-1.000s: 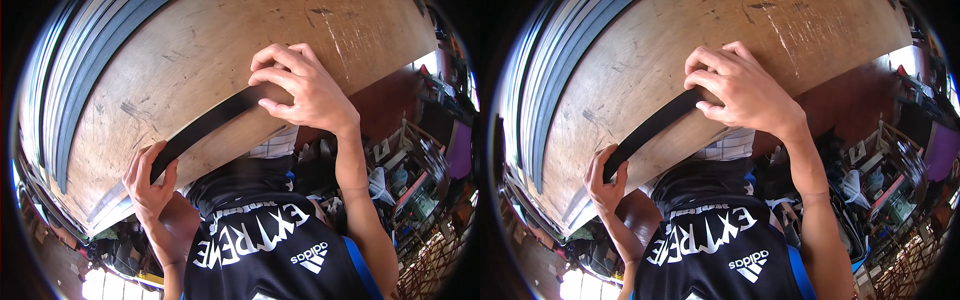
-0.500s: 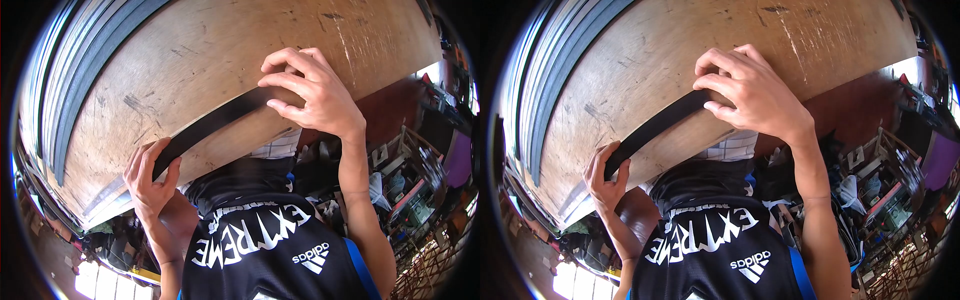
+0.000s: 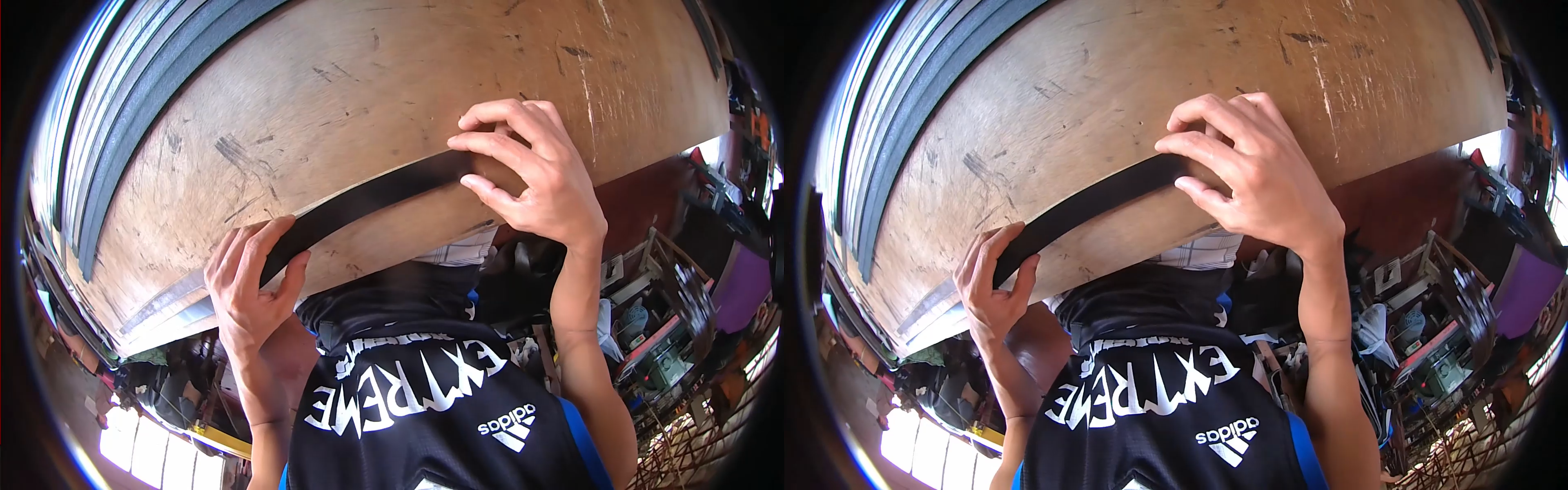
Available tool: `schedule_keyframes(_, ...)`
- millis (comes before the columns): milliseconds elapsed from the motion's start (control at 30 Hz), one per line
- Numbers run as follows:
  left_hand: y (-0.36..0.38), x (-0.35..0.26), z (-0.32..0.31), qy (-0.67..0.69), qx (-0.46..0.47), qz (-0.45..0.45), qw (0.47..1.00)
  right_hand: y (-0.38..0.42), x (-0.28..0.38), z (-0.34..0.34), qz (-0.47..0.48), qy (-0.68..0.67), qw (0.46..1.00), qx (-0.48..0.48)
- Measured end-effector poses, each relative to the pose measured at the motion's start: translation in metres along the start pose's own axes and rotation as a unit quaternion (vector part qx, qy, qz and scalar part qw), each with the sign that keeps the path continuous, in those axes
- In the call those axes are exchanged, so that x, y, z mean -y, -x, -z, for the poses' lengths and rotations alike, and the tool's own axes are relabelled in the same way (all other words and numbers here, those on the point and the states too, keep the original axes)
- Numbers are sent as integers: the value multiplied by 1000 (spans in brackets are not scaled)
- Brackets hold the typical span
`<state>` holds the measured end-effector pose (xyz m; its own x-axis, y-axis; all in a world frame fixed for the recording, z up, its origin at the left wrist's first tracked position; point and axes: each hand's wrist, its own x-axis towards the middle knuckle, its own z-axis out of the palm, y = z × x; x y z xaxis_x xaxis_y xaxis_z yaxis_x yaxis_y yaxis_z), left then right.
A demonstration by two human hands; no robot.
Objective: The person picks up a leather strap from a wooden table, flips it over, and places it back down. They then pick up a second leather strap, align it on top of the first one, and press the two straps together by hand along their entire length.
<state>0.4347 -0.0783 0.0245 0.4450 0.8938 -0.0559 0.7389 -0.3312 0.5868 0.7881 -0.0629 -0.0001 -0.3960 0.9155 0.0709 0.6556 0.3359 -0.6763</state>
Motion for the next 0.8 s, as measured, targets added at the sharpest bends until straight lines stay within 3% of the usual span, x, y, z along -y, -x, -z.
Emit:
schedule_keyframes(200,-3,0,-1,-17,-18,-29,999,-6,8,-9,57,5,998,3)
schedule_keyframes(800,-6,-1,-3,-28,-21,-27,999,-17,16,-21,77,9,997,28)
